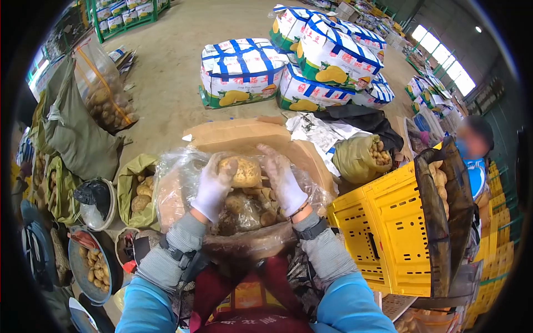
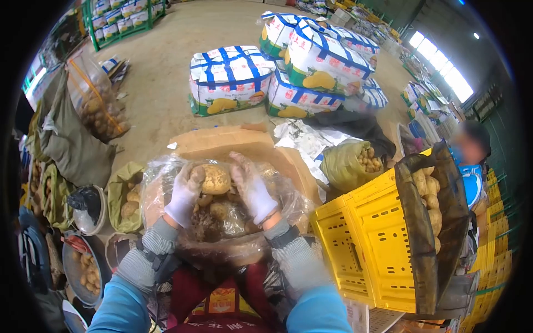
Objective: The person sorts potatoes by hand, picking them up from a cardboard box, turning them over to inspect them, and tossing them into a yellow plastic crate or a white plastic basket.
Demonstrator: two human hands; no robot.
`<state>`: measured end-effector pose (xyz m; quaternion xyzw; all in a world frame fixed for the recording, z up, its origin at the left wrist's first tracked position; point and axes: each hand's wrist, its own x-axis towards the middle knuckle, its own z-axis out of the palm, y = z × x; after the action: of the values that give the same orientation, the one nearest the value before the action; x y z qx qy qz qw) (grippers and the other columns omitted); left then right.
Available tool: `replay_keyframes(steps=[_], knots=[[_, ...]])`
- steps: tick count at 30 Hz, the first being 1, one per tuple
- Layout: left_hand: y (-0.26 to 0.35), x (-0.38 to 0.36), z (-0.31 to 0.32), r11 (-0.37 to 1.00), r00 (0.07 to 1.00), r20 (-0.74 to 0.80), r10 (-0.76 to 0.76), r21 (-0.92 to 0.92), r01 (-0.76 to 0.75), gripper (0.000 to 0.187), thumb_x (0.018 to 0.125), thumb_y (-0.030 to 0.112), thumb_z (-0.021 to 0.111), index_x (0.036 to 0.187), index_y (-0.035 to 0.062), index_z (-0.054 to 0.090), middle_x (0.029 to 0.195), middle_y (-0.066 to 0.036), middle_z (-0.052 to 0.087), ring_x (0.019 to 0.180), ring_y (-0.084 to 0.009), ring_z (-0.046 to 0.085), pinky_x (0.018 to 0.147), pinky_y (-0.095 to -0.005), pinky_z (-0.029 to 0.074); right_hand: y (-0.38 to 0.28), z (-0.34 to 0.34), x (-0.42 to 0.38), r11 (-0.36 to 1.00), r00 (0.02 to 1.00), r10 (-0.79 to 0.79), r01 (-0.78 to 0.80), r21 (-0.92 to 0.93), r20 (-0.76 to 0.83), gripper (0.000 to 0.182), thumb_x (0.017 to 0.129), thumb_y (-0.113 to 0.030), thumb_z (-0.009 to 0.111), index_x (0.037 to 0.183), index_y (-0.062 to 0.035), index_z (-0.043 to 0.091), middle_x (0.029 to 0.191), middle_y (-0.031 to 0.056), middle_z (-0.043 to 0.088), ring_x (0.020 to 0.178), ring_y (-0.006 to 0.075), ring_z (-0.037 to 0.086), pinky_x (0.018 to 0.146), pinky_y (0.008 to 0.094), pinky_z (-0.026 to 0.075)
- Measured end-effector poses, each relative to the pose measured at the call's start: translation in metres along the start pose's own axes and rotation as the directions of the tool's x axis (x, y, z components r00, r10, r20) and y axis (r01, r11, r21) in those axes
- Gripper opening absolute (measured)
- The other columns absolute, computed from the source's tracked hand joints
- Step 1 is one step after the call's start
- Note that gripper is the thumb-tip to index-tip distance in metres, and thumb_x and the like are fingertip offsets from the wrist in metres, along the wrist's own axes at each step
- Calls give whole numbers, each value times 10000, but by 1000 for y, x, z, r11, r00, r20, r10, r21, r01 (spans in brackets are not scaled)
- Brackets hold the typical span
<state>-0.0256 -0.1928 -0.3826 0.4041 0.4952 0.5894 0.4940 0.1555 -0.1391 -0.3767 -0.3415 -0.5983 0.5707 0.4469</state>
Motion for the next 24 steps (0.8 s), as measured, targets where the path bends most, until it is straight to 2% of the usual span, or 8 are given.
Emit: replay_keyframes(steps=[3, 6, 9, 13, 16, 18, 21, 24], knots=[[5, 1, 1, 955, 967, 123, 223, 173, -242, 653, 823, 296, 737, 1318, -27, 460, 1175, -113, 587, 1039, -166, 586, 824, -272, 515, 8, 14, -8, 783, 953, -284, 295, -548, 108, 564, 949, -208, 640, 1426, -22, 402, 1296, 169, 541, 1195, 244, 534, 1036, 335, 408], [7, -7, 7, 969, 953, 198, 228, 45, -241, 770, 720, 270, 833, 1320, -31, 456, 1201, -117, 573, 1090, -188, 575, 951, -321, 481, 12, 16, -5, 954, 975, -223, 214, -208, -22, 557, 944, -191, 640, 1407, 15, 408, 1313, 189, 544, 1237, 252, 521, 1053, 336, 395], [18, -9, 8, 964, 964, 183, 194, 145, -221, 850, 627, 192, 891, 1321, -34, 456, 1223, -127, 562, 1129, -193, 557, 980, -326, 472, 12, 5, 2, 993, 991, -104, 99, -61, -85, 486, 968, -206, 603, 1359, 36, 446, 1306, 168, 548, 1212, 235, 539, 1035, 307, 407], [24, -13, 8, 929, 937, 240, 253, 210, -304, 834, 631, 116, 874, 1338, -24, 454, 1281, -125, 549, 1184, -195, 532, 1030, -334, 441, 12, -8, 8, 995, 988, 43, -56, -83, -150, 481, 1022, -362, 485, 1311, 21, 499, 1303, 142, 546, 1214, 219, 536, 1021, 287, 424], [19, -11, 3, 882, 902, 291, 319, 257, -394, 740, 678, 99, 842, 1320, -19, 495, 1349, -123, 526, 1222, -204, 519, 1055, -340, 418, -32, 1, -5, 856, 936, 349, -342, 389, 53, 601, 1033, -505, 355, 1289, 11, 525, 1282, 139, 559, 1197, 214, 549, 988, 315, 460], [16, -8, 0, 868, 882, 333, 333, 257, -425, 615, 756, 93, 796, 1299, -16, 529, 1390, -119, 507, 1249, -207, 508, 1066, -339, 405, 0, -1, -2, 981, 982, 189, -190, 34, 13, 653, 1026, -549, 296, 1304, 2, 511, 1281, 143, 559, 1185, 206, 558, 954, 341, 491], [3, 1, -5, 987, 922, 354, 154, -15, -159, 529, 849, 64, 701, 1329, -23, 495, 1367, -114, 536, 1197, -194, 543, 1022, -306, 443, 0, 2, -6, 973, 974, 225, -225, 51, 0, 653, 1030, -543, 289, 1309, 10, 494, 1261, 143, 568, 1145, 220, 588, 920, 336, 510], [14, -7, 4, 910, 976, 217, 22, -410, 70, 415, 954, 162, 593, 1317, -19, 507, 1283, -100, 591, 1131, -185, 589, 958, -283, 483, -6, 8, -10, 980, 978, 181, -189, -69, -103, 589, 1037, -492, 330, 1279, 14, 510, 1212, 127, 589, 1070, 228, 624, 913, 283, 507]])
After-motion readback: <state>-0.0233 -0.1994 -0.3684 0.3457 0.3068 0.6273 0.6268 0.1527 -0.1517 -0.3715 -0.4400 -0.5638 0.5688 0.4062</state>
